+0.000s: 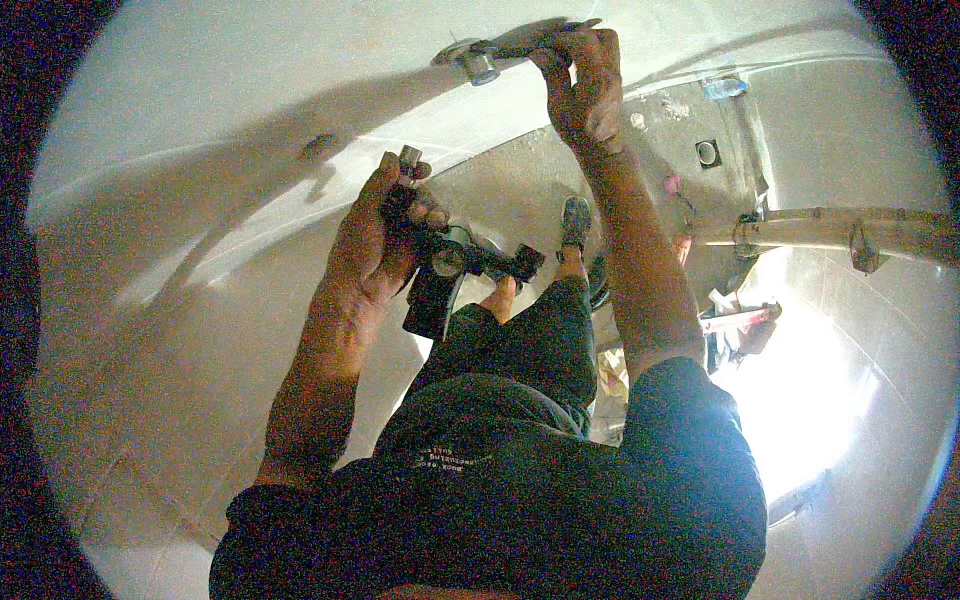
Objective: The person uses a hammer and a chisel to chip away at a tiled wall, creating a hole around a pipe fitting. They then retrieve a metal fixture from a bag and use a wrench to tighten it onto the pipe protruding from the wall.
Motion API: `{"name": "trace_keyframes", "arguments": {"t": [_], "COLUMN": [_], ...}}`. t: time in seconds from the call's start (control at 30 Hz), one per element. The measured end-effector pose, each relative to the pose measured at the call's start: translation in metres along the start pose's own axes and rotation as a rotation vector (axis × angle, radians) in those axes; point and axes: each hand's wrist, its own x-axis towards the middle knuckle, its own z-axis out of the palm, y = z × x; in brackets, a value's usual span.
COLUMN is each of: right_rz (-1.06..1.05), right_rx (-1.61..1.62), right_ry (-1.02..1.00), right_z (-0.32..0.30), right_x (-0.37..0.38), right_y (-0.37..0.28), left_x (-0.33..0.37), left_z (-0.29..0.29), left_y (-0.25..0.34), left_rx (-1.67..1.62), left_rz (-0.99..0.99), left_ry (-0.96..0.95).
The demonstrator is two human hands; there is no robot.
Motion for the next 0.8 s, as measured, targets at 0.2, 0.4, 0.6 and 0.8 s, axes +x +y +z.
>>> {"name": "trace_keyframes", "arguments": {"t": [0.2, 0.4, 0.6, 0.8], "right_rz": [-0.058, -0.036, 0.05, 0.129], "right_rx": [-0.126, -0.084, -0.099, 0.006], "right_ry": [0.027, 0.09, 0.081, 0.126], "right_z": [0.011, 0.028, 0.028, 0.034], "right_x": [-0.002, -0.005, -0.015, -0.018], "right_y": [0.0, -0.015, -0.012, -0.019], "left_x": [0.003, 0.001, -0.008, -0.023], "left_z": [0.011, 0.03, 0.004, -0.037], "left_y": [0.011, 0.02, 0.016, 0.009], "left_rx": [0.03, 0.234, 0.232, 0.223], "left_rz": [0.012, 0.093, 0.063, 0.029], "left_ry": [-0.138, -0.195, -0.165, -0.037]}}
